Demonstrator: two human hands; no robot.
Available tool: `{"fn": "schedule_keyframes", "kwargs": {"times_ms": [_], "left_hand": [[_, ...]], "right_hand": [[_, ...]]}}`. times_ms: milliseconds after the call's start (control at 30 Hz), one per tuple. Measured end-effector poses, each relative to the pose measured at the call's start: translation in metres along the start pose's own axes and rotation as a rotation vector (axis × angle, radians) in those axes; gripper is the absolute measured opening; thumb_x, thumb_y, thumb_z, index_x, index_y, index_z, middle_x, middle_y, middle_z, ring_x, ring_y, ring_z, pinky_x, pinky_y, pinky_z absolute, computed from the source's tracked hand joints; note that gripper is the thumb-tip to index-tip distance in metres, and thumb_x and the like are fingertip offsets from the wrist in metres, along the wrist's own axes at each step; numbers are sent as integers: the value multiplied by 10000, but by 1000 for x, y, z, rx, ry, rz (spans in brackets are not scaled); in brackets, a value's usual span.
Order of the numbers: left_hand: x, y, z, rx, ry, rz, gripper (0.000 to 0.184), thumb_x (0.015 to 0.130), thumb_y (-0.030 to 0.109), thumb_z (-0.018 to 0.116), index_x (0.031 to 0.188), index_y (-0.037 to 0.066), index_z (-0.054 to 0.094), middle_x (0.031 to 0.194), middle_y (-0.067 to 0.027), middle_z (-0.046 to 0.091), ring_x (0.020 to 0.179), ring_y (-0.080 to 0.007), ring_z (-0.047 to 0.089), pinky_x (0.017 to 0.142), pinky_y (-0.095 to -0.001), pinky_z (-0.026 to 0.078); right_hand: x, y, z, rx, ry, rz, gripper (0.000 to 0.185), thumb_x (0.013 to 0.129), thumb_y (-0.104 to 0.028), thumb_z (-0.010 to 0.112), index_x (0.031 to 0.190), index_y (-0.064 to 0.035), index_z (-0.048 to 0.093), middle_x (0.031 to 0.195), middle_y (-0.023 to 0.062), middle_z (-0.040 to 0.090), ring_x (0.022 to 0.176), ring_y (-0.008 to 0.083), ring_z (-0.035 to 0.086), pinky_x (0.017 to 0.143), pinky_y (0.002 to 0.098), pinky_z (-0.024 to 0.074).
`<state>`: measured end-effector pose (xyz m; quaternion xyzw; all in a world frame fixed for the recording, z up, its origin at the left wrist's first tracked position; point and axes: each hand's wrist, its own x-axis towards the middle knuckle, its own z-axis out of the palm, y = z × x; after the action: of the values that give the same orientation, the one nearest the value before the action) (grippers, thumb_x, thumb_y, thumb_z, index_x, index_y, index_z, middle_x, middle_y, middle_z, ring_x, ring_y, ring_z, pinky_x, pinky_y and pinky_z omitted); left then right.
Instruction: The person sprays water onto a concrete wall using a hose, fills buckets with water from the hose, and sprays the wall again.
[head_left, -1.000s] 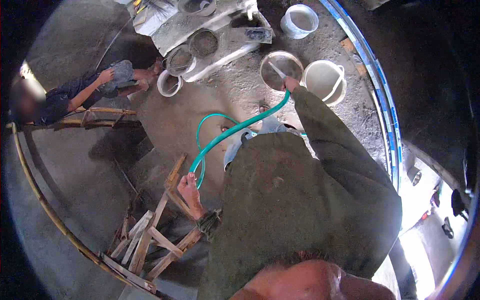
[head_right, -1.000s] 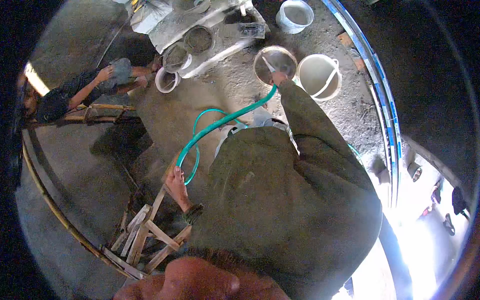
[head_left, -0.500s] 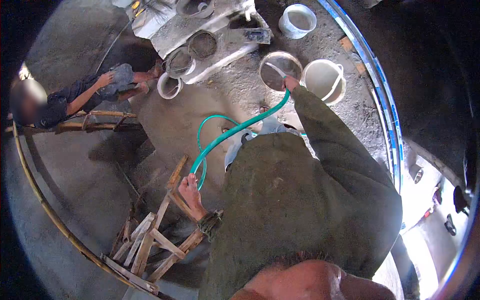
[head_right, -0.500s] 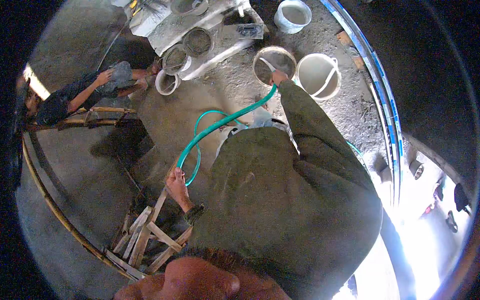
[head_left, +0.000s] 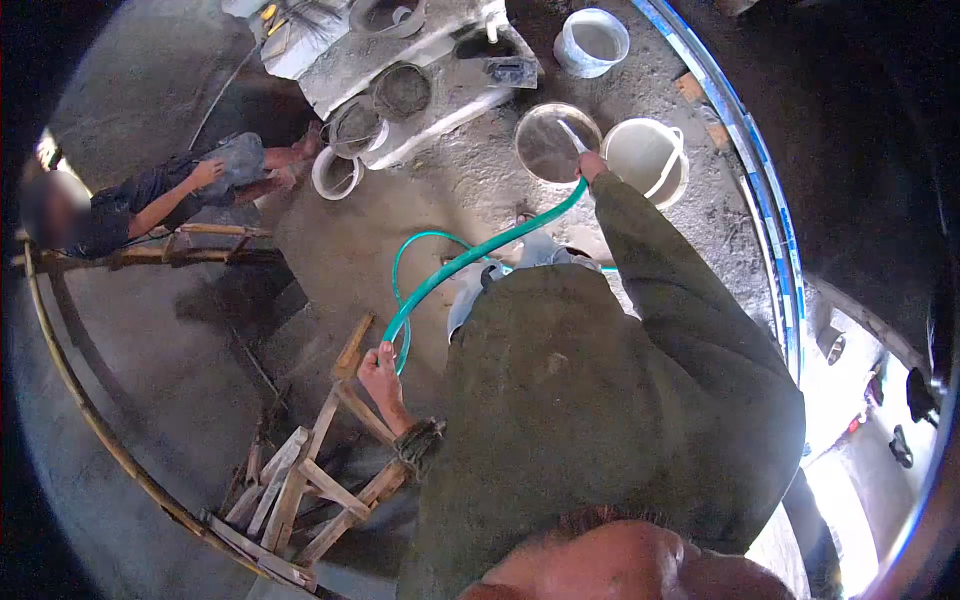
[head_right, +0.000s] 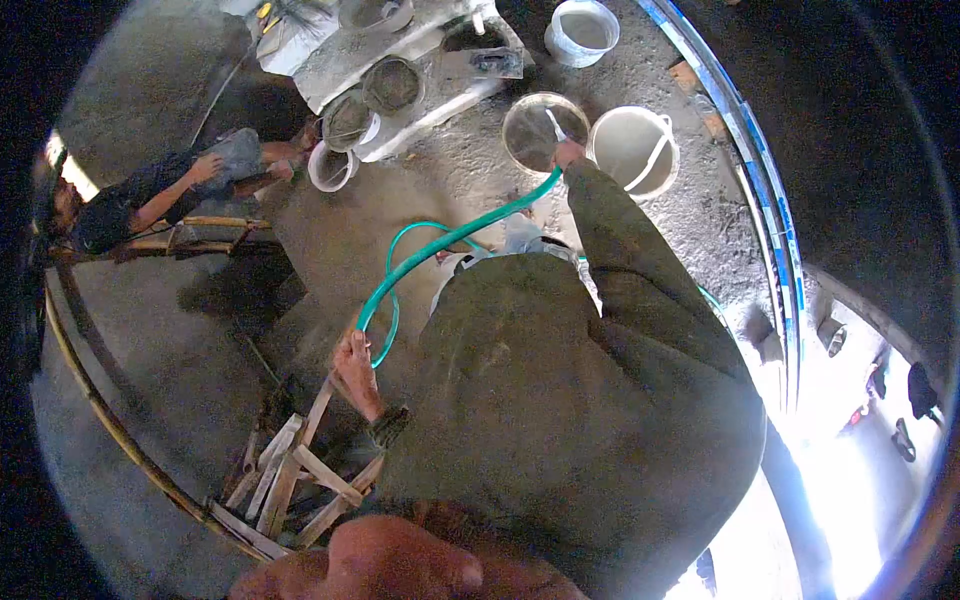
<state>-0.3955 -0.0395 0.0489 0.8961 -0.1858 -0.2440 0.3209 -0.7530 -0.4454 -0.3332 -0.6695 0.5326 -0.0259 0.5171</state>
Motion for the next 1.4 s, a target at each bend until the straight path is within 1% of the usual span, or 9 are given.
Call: {"fn": "schedule_keyframes", "kwargs": {"times_ms": [233,333,633,733,833,1133,1233,1333,1400], "left_hand": [[-2,-5,-2,-35,1,1,356,834,292,604,650,-8,550,569,-34,517,559,-99,446,533,-286,357],[2,-14,-4,-14,-16,0,277,866,278,565,828,8,615,644,-4,526,549,-63,432,477,-219,326],[5,-11,-2,-120,-57,-20,298,857,295,584,827,0,613,644,-1,521,551,-61,415,475,-220,310],[7,-8,4,-152,-15,-72,332,815,270,637,630,15,533,576,23,470,559,-65,396,517,-245,313],[6,-1,8,-166,9,-14,335,806,277,645,625,20,532,572,28,463,558,-64,396,513,-237,309],[8,-7,3,-129,-25,-63,359,796,320,649,632,17,546,578,10,481,556,-85,421,530,-257,339],[9,-14,3,-118,-4,-27,356,798,318,647,636,18,544,586,7,492,563,-86,431,535,-251,343],[3,5,1,-117,-14,-58,354,800,314,646,641,15,542,590,5,502,574,-85,444,546,-250,352],[1,12,1,-79,-23,-21,347,806,304,642,644,14,542,592,5,504,578,-81,446,551,-245,352]], "right_hand": [[-10,-20,4,-201,-68,-101,264,780,-189,417,624,-48,577,567,68,572,504,176,564,466,341,438],[-6,-26,8,-421,-200,-384,275,782,-200,399,633,-52,576,569,68,571,511,174,565,468,335,432],[-36,-34,11,155,-84,389,304,800,-215,385,684,-43,607,581,73,593,498,170,566,484,308,443],[-44,-36,1,-181,-220,127,316,809,-218,374,704,-36,610,583,76,593,493,171,560,483,316,443],[-52,-37,-1,85,-59,335,312,806,-211,377,701,-32,610,583,77,591,488,175,553,484,327,439],[-20,9,12,173,31,283,313,799,-226,387,629,-54,585,553,68,563,498,175,548,493,332,437],[-31,-23,5,-259,-38,62,307,795,-227,392,610,-61,572,558,65,559,498,180,548,497,326,443],[-8,25,19,100,-111,136,272,789,-208,416,639,-63,591,587,61,577,509,179,557,500,324,450],[-10,21,15,-183,-208,-180,223,776,-190,455,687,-56,610,602,59,586,528,173,573,504,322,459]]}}
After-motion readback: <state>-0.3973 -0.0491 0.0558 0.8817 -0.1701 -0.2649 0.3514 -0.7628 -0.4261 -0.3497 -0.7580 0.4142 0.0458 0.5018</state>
